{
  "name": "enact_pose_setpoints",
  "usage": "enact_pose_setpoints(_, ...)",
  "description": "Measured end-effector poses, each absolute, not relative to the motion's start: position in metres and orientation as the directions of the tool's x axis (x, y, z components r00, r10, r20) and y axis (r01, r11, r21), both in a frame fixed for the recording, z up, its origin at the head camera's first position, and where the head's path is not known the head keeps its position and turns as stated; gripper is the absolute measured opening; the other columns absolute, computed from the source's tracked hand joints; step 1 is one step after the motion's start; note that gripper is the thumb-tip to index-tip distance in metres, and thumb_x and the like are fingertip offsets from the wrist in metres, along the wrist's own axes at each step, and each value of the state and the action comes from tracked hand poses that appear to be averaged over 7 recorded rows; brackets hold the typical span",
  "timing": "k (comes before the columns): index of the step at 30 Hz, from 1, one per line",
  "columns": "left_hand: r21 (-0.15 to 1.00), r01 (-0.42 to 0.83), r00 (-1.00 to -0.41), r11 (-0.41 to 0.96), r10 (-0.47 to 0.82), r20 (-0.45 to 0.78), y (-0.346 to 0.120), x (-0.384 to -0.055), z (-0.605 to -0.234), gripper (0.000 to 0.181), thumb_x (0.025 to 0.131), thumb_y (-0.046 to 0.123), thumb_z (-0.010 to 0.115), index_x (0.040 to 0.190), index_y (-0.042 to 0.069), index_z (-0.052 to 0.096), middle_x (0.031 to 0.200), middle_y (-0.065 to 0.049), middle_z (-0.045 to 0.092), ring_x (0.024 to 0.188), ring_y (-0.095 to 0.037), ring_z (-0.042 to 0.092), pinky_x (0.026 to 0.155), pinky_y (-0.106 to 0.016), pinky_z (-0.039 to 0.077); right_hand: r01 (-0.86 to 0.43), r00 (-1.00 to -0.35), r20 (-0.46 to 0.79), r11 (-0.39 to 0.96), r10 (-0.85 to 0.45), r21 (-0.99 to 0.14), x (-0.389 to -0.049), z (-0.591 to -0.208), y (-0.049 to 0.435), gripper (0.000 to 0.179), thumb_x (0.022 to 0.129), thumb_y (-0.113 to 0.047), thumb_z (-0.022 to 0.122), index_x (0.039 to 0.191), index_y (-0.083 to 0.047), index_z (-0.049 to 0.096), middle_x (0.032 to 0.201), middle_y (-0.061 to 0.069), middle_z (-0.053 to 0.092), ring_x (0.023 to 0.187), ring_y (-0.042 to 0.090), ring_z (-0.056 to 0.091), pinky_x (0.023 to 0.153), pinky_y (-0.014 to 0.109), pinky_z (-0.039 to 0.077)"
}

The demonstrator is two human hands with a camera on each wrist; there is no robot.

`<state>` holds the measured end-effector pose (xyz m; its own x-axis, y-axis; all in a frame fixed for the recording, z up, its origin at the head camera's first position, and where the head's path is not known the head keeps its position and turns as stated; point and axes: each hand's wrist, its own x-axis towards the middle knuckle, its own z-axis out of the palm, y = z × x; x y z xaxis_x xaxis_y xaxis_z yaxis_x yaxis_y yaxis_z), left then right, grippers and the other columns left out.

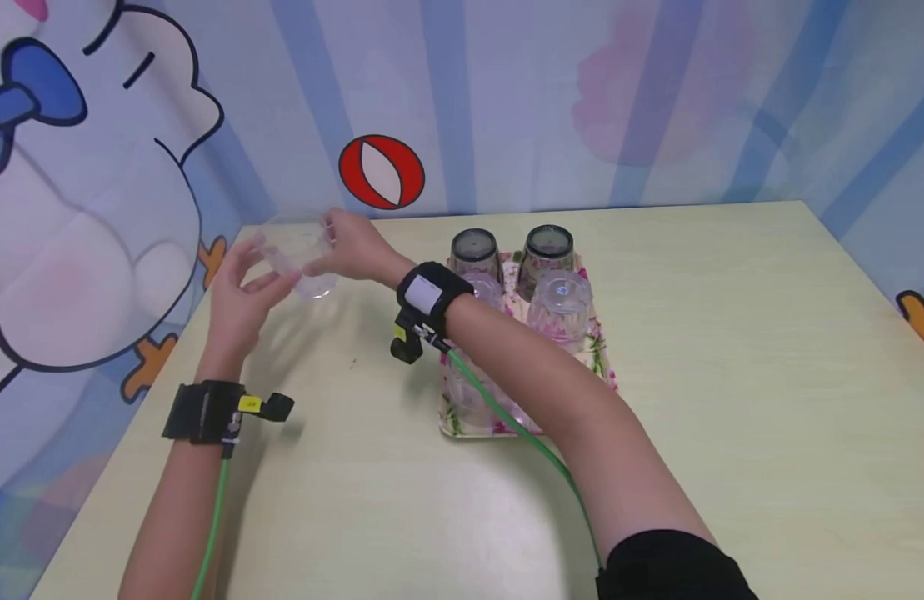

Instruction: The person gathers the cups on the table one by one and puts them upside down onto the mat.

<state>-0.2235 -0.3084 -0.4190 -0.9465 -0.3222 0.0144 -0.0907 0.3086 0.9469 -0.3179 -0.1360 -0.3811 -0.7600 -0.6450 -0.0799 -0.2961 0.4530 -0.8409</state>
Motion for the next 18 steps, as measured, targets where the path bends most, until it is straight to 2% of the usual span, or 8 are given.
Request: enact_pose_setpoints(18, 0.925, -0.035, -0.964, 0.380, -0.258, 0.070, -0.282, -0.209, -0.387, 0.073, 0.083, 0.041, 0.071, 0.144, 0.033, 0.032, 0.149, -0.001, 0.040, 0.126, -0.025, 0.054, 0.101, -0.039, 0.053, -0.351, -0.789, 0.012, 0.435, -0.614, -0.829, -0.295, -0.356, -0.098, 0.074, 0.080, -0.032, 0.077, 0.141, -0.010, 0.041, 0.132, 0.008, 0.056, 0.119, 0.021, 0.058, 0.086, 0.027, 0.058)
